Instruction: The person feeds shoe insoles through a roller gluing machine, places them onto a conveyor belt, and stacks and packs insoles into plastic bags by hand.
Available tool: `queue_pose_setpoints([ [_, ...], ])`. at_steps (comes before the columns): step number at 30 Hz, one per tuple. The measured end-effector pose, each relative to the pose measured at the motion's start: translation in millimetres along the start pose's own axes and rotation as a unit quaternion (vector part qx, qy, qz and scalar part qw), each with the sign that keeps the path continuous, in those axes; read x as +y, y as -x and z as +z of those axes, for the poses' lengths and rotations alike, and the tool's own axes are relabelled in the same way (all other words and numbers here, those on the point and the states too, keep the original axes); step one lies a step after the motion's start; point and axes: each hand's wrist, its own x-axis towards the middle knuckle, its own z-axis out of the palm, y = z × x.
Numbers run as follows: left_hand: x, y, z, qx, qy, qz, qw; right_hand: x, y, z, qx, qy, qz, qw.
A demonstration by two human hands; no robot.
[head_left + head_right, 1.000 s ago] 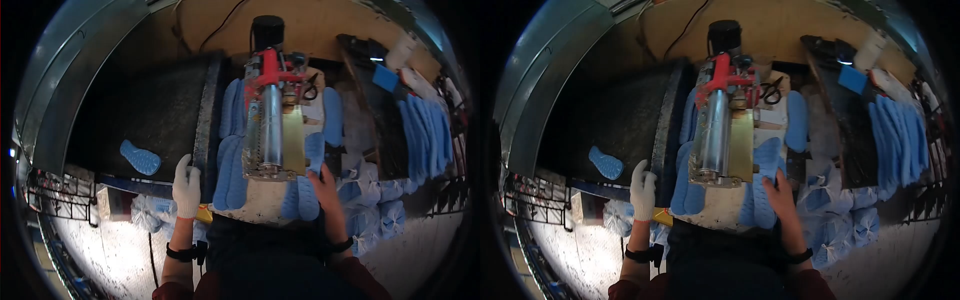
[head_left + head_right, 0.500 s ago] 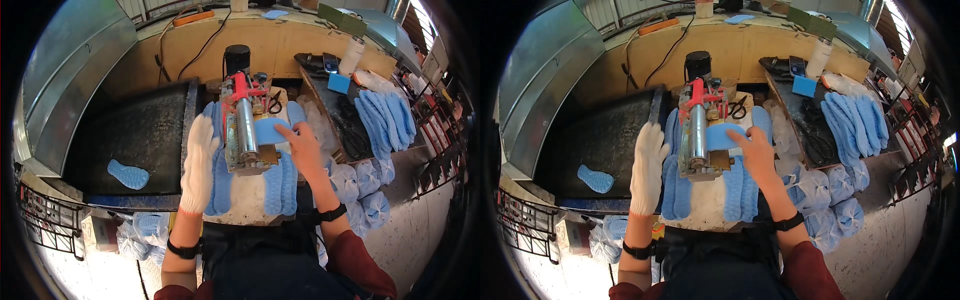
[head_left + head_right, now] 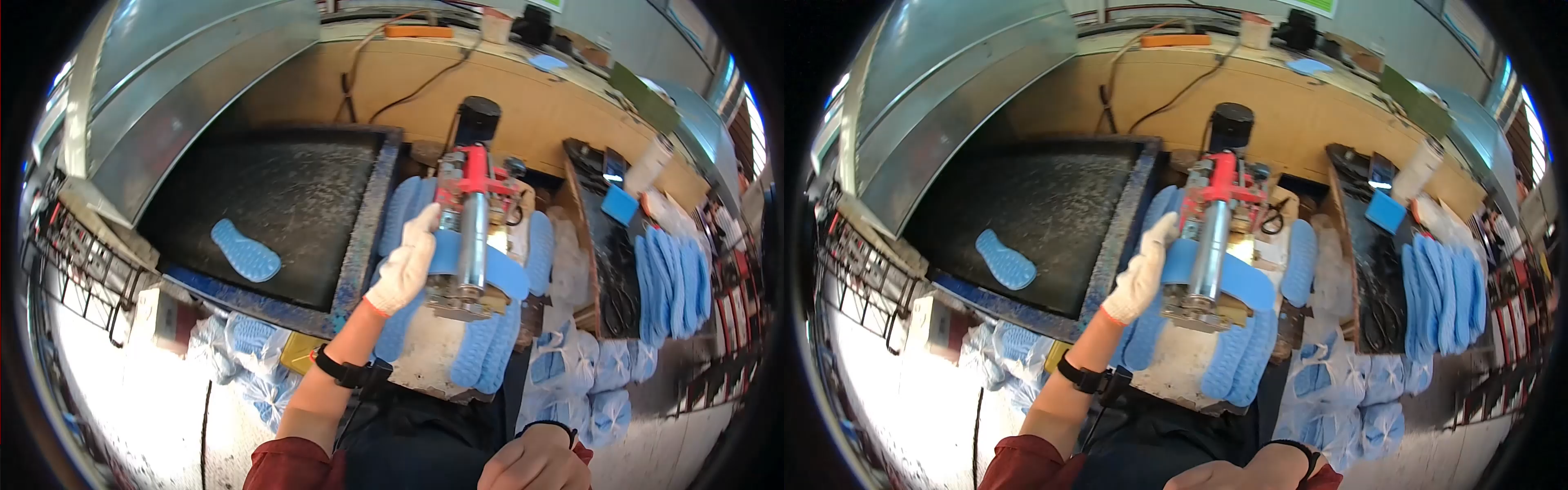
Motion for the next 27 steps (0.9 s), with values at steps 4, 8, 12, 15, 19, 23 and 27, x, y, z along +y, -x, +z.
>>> queue_pose_setpoints([
  [4, 1.1, 18.8, -9.0, -0.039, 0.012, -0.034, 0.999, 19.0, -9.2, -0.4, -0.008, -0.064, 0.004, 0.998],
  [8, 7.8, 33.0, -16.3, -0.097, 0.016, -0.128, 0.987, 30.9, -8.3, 3.0, 0.034, 0.012, -0.016, 0.999],
  [12, 12.9, 48.5, -6.4, -0.014, 0.227, -0.285, 0.931, 33.8, 3.6, -9.7, 0.078, 0.084, -0.030, 0.993],
  [15, 36.2, 61.6, -8.2, 0.081, 0.313, -0.490, 0.810, 13.1, 2.0, 3.8, 0.103, 0.005, -0.024, 0.994],
  [19, 32.0, 91.6, -14.2, 0.073, 0.298, -0.403, 0.862, 10.6, -0.2, 24.3, 0.103, -0.161, 0.007, 0.982],
  [23, 62.4, 98.3, -32.2, 0.081, 0.441, -0.351, 0.822, 29.5, 4.6, 46.1, 0.153, -0.339, 0.063, 0.926],
  [27, 96.3, 87.4, -73.9, 0.208, 0.392, -0.334, 0.832, 59.2, 15.2, 24.0, 0.040, -0.333, 0.232, 0.913],
])
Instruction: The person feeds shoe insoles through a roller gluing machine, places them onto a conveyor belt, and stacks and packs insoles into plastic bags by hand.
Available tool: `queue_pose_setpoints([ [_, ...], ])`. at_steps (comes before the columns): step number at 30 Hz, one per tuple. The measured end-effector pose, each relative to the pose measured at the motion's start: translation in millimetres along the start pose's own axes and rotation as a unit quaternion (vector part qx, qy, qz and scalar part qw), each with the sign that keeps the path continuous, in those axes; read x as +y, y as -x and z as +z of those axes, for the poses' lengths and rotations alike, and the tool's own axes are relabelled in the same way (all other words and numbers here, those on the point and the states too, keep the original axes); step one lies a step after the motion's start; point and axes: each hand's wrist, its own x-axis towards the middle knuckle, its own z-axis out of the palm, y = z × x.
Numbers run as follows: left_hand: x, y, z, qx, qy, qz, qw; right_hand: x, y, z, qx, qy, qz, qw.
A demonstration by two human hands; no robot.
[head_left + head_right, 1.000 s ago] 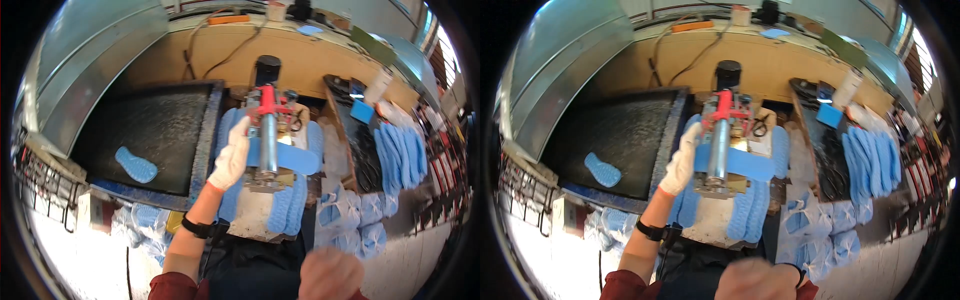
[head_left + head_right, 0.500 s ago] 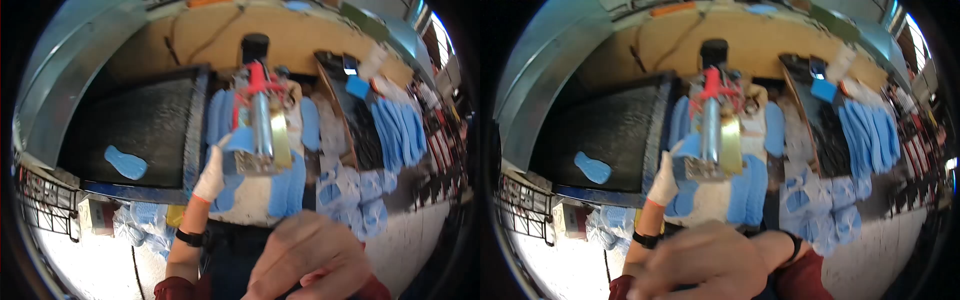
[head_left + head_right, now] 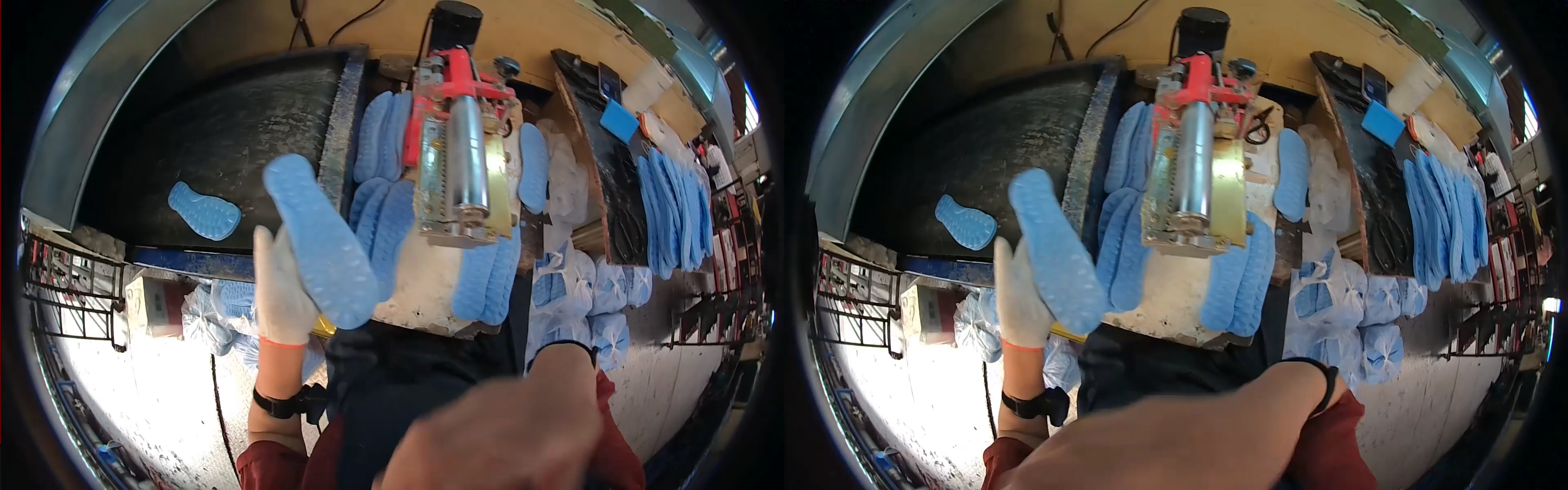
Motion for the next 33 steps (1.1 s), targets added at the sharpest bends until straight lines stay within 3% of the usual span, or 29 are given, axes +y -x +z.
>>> queue_pose_setpoints([
  [1, 13.7, -10.7, -20.8, 0.002, 0.002, 0.007, 1.000, -15.2, -5.9, -30.1, -0.152, 0.203, 0.080, 0.964],
  [2, 27.5, -34.2, -53.8, -0.001, -0.187, 0.078, 0.979, -3.6, 24.8, -45.9, -0.074, 0.257, 0.173, 0.948],
  [3, 40.6, -62.9, -89.5, 0.000, -0.368, 0.146, 0.918, 17.3, 46.8, -65.3, -0.007, 0.192, 0.359, 0.913],
  [4, 60.9, -89.0, -123.3, 0.014, -0.534, 0.215, 0.818, 69.2, 85.3, -110.8, 0.110, 0.355, 0.436, 0.820],
  [5, 81.2, -96.8, -112.7, 0.011, -0.271, 0.142, 0.952, 106.0, 113.7, -129.7, 0.303, 0.261, 0.394, 0.827],
  [6, 101.6, -103.9, -102.0, 0.046, 0.031, 0.091, 0.994, 127.8, 132.0, -153.0, 0.349, 0.232, 0.374, 0.827],
  [7, 111.5, -122.4, -118.9, 0.070, -0.200, 0.172, 0.962, 145.2, 138.7, -173.0, 0.371, 0.298, 0.393, 0.787],
  [8, 121.3, -140.7, -135.5, 0.169, -0.538, 0.220, 0.796, 161.5, 134.4, -187.6, 0.394, 0.362, 0.406, 0.741],
  [9, 131.0, -159.4, -152.1, 0.273, -0.699, 0.241, 0.615, 175.7, 122.5, -194.2, 0.375, 0.367, 0.396, 0.754],
  [10, 140.8, -165.1, -152.3, 0.337, -0.729, 0.191, 0.563, 185.4, 114.3, -196.2, 0.437, 0.434, 0.362, 0.700],
  [11, 149.9, -176.3, -158.6, 0.359, -0.712, 0.190, 0.574, 190.9, 108.6, -199.6, 0.500, 0.494, 0.324, 0.633],
  [13, 163.3, -193.4, -165.3, 0.383, -0.689, 0.182, 0.587, 199.2, 89.8, -199.3, 0.534, 0.477, 0.298, 0.631],
  [16, 178.1, -182.5, -160.1, 0.334, -0.771, 0.192, 0.508, 216.8, 100.1, -215.4, 0.575, 0.452, 0.270, 0.627],
  [17, 183.8, -173.4, -151.6, 0.357, -0.754, 0.191, 0.517, 222.3, 110.5, -221.0, 0.577, 0.444, 0.266, 0.632],
  [19, 188.6, -157.9, -107.0, 0.506, -0.544, 0.154, 0.652, 224.8, 118.6, -226.2, 0.568, 0.418, 0.294, 0.645],
  [20, 179.4, -133.0, -99.0, 0.405, -0.630, 0.228, 0.622, 228.8, 125.5, -230.7, 0.557, 0.424, 0.293, 0.651],
  [21, 167.0, -131.0, -118.9, 0.285, -0.475, 0.345, 0.757, 227.1, 130.1, -227.4, 0.526, 0.495, 0.264, 0.640],
  [22, 142.3, -110.8, -95.7, 0.227, -0.326, 0.377, 0.837, 225.2, 134.9, -224.0, 0.494, 0.565, 0.232, 0.619],
  [23, 122.2, -85.8, -79.1, 0.178, -0.333, 0.367, 0.850, 204.6, 132.0, -209.7, 0.447, 0.654, 0.208, 0.574],
  [24, 103.6, -62.8, -69.1, 0.132, -0.336, 0.360, 0.860, 182.7, 141.6, -200.7, 0.466, 0.654, 0.220, 0.555],
  [26, 66.9, -28.3, -57.3, 0.128, -0.383, 0.385, 0.830, 148.7, 151.4, -189.5, 0.388, 0.842, 0.140, 0.348],
  [27, 52.5, -15.9, -52.8, 0.121, -0.382, 0.383, 0.833, 133.8, 164.6, -179.4, 0.423, 0.789, 0.253, 0.367],
  [30, 23.9, 7.4, -35.2, 0.172, -0.404, 0.351, 0.827, 110.4, 187.4, -163.5, 0.446, 0.757, 0.335, 0.339],
  [32, 12.5, 10.9, -19.2, 0.146, -0.374, 0.342, 0.850, 117.0, 198.5, -171.0, 0.447, 0.768, 0.311, 0.336],
  [33, 9.6, 10.8, -6.4, 0.136, -0.358, 0.341, 0.858, 120.0, 205.5, -176.7, 0.531, 0.680, 0.290, 0.415],
])
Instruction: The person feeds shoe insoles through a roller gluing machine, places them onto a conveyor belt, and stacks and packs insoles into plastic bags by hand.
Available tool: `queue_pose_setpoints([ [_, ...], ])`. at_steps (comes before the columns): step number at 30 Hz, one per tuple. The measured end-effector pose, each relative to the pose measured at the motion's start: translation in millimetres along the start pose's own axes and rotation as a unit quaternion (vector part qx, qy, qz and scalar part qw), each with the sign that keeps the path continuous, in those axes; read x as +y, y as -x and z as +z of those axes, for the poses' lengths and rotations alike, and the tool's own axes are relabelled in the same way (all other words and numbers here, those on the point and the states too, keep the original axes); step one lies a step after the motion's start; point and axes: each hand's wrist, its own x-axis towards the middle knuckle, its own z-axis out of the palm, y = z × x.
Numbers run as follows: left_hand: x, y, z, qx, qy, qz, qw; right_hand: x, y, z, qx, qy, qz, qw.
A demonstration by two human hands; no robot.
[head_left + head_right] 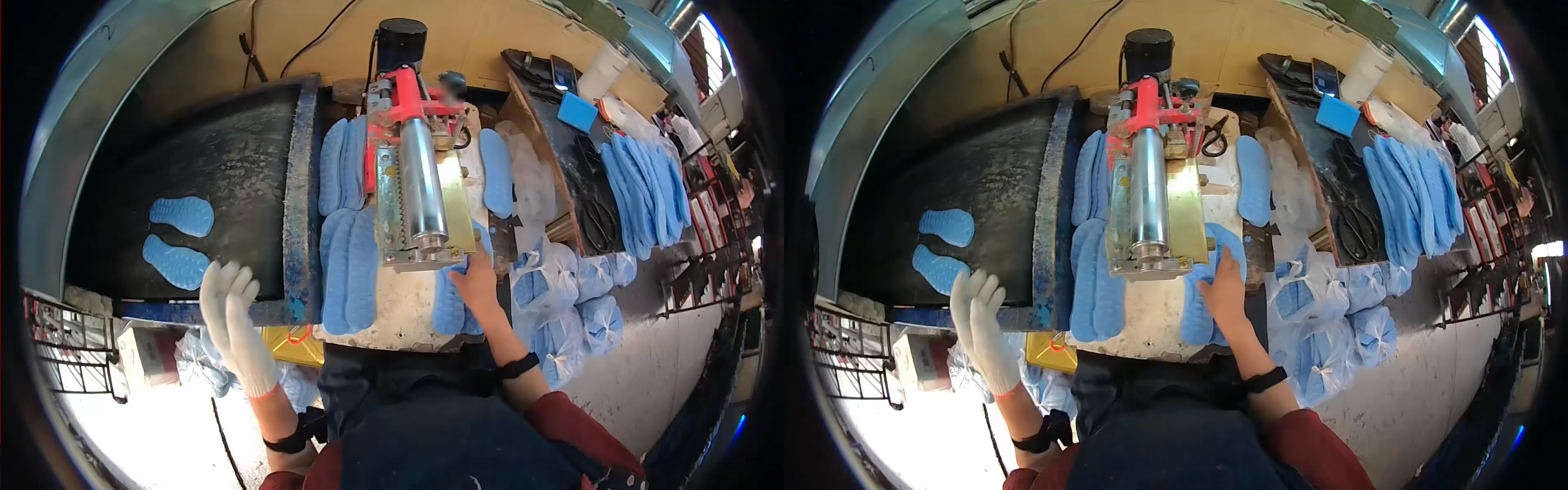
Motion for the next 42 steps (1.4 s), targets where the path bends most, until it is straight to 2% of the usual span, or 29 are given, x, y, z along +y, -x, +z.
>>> queue_pose_setpoints([
  [1, 2.9, 0.5, 7.2, -0.011, 0.022, 0.008, 1.000, 5.7, 0.5, 2.4, -0.021, -0.126, 0.075, 0.989],
  [2, 7.2, 0.0, 11.2, -0.012, 0.026, 0.002, 1.000, 14.3, -0.3, -0.5, -0.022, -0.133, 0.074, 0.988],
  [4, 13.2, -0.3, 16.6, -0.018, 0.031, 0.002, 0.999, 20.8, -8.2, -14.2, -0.135, -0.248, 0.152, 0.947],
  [6, 14.9, -0.6, 23.4, -0.049, 0.051, -0.005, 0.997, 3.8, -10.5, -33.3, 0.003, -0.434, 0.161, 0.886],
  [7, 14.8, -1.7, 27.3, -0.051, 0.052, -0.001, 0.997, -10.3, -16.6, -50.1, 0.051, -0.496, 0.167, 0.850],
  [8, 13.7, -2.4, 30.5, -0.074, 0.069, -0.010, 0.995, -18.9, -24.0, -64.5, 0.054, -0.498, 0.166, 0.849],
  [9, 11.9, -3.7, 34.4, -0.099, 0.088, -0.018, 0.991, -26.7, -35.1, -77.6, 0.120, -0.357, 0.031, 0.926],
  [10, 8.4, -6.5, 41.0, -0.120, 0.110, -0.010, 0.987, -32.6, -47.4, -88.1, 0.182, -0.196, -0.106, 0.958],
  [11, 7.6, -9.6, 48.6, -0.160, 0.129, 0.007, 0.979, -37.5, -60.5, -95.1, 0.186, -0.196, -0.106, 0.957],
  [13, 14.2, -16.3, 77.7, -0.196, 0.193, 0.003, 0.961, -49.3, -82.8, -103.7, 0.218, -0.013, -0.270, 0.938],
  [17, 19.0, -40.3, 133.1, -0.290, 0.243, 0.005, 0.926, -79.1, -94.6, -115.1, 0.148, -0.065, -0.303, 0.939],
  [19, 26.5, -45.7, 159.5, -0.320, 0.295, -0.020, 0.900, -85.9, -90.1, -116.8, 0.101, -0.162, -0.310, 0.931],
  [20, 23.1, -49.9, 168.9, -0.333, 0.252, 0.020, 0.908, -83.1, -83.3, -114.9, 0.095, -0.162, -0.309, 0.932],
  [21, 17.0, -54.1, 174.5, -0.345, 0.209, 0.061, 0.913, -77.9, -72.3, -113.3, 0.095, -0.224, -0.259, 0.934],
  [22, 8.1, -57.3, 176.0, -0.342, 0.208, 0.059, 0.915, -72.1, -61.1, -111.8, 0.096, -0.285, -0.209, 0.931],
  [24, -16.1, -61.5, 176.7, -0.375, 0.314, 0.012, 0.872, -46.9, -34.4, -95.5, 0.129, -0.405, -0.004, 0.905],
  [25, -25.2, -64.8, 175.7, -0.389, 0.365, -0.009, 0.846, -39.6, -25.1, -86.9, 0.112, -0.402, 0.034, 0.908],
  [26, -31.3, -73.3, 166.9, -0.380, 0.022, 0.225, 0.897, -33.3, -16.7, -77.9, 0.094, -0.400, 0.071, 0.909],
  [27, -43.0, -73.9, 162.3, -0.385, -0.010, 0.222, 0.896, -26.9, -10.7, -67.1, 0.016, -0.376, 0.074, 0.924],
  [28, -55.0, -74.2, 157.9, -0.374, -0.039, 0.248, 0.893, -22.2, -8.2, -52.3, -0.065, -0.351, 0.067, 0.932],
  [29, -62.2, -74.5, 152.6, -0.356, -0.074, 0.276, 0.890, -18.9, -4.6, -31.0, -0.094, -0.309, 0.051, 0.945],
  [31, -61.9, -65.7, 142.2, -0.355, 0.016, 0.216, 0.909, -21.4, -7.8, 9.9, -0.175, -0.347, 0.046, 0.920],
  [33, -71.7, -65.5, 134.5, -0.350, 0.012, 0.209, 0.913, -14.3, -12.9, 63.1, -0.212, -0.307, -0.058, 0.926],
  [34, -73.5, -66.4, 129.2, -0.364, 0.002, 0.177, 0.915, -27.8, -18.7, 81.9, -0.222, -0.312, -0.075, 0.921],
  [36, -78.1, -68.7, 117.3, -0.413, 0.008, 0.136, 0.900, -56.1, -17.5, 107.7, -0.147, -0.219, -0.101, 0.959],
  [38, -71.4, -70.2, 107.3, -0.435, 0.035, -0.005, 0.900, -91.6, -11.6, 110.4, -0.075, -0.163, -0.106, 0.978],
  [40, -59.0, -72.5, 93.8, -0.460, 0.070, -0.094, 0.880, -93.7, -14.6, 118.9, -0.001, -0.070, -0.189, 0.980],
  [41, -63.3, -73.4, 85.4, -0.455, 0.069, -0.095, 0.882, -94.6, -16.3, 123.5, 0.042, -0.021, -0.224, 0.974],
  [42, -69.7, -73.0, 77.5, -0.473, 0.045, -0.009, 0.880, -85.1, -15.5, 131.1, 0.013, -0.021, -0.249, 0.968],
])
